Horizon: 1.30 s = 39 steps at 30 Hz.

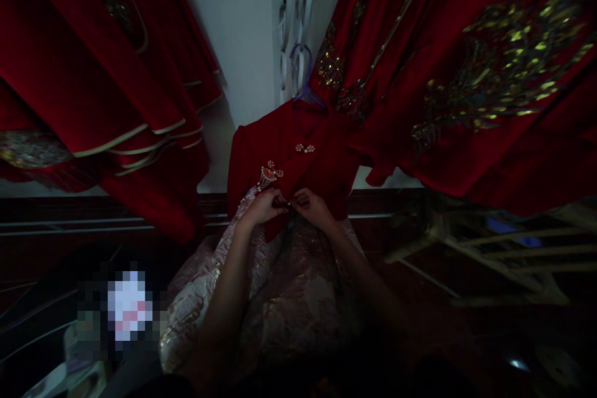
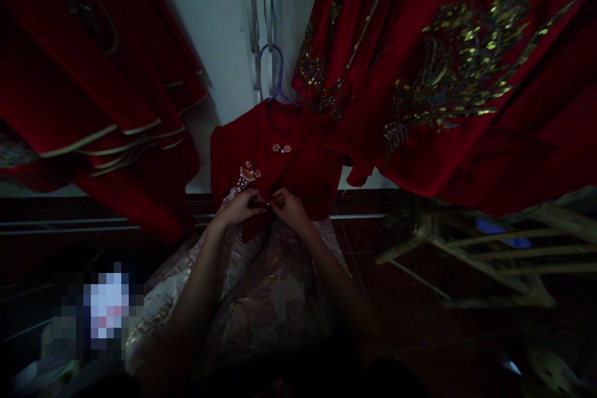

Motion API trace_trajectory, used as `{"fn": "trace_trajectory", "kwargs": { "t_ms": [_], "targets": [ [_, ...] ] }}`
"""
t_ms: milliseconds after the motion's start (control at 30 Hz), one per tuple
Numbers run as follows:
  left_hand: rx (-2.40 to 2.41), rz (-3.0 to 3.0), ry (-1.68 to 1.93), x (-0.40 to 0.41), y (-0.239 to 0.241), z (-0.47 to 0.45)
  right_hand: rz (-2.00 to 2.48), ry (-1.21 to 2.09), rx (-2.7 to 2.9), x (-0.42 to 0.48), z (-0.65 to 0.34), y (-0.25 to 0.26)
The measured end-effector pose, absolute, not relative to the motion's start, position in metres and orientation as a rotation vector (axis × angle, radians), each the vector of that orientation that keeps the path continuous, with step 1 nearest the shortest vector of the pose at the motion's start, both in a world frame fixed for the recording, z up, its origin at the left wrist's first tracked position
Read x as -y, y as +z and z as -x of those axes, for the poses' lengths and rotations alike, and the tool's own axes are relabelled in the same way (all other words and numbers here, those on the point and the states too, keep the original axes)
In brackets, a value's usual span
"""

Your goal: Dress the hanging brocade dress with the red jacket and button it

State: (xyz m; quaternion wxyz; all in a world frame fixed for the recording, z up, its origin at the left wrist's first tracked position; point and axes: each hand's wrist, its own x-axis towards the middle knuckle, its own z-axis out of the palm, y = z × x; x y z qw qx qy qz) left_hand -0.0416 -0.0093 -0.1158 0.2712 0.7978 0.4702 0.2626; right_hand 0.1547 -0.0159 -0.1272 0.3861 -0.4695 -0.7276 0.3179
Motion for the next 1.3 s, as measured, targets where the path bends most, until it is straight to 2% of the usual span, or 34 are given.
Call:
{"fn": "trace_trajectory", "kwargs": {
  "t_ms": [233,600,1300],
  "targets": [
    [-1.409,-2.296,0.717,0.012,-0.108,0.037,1.261,0.860,1.805,0.015,-0.150,-0.129],
    [-1.166,-1.908,0.829,0.010,-0.114,0.039,1.232,0.896,1.801,0.016,-0.150,-0.126],
    [-1.364,-1.922,0.856,0.004,-0.121,0.043,1.279,0.802,1.821,0.020,-0.144,-0.126]
  ]
}}
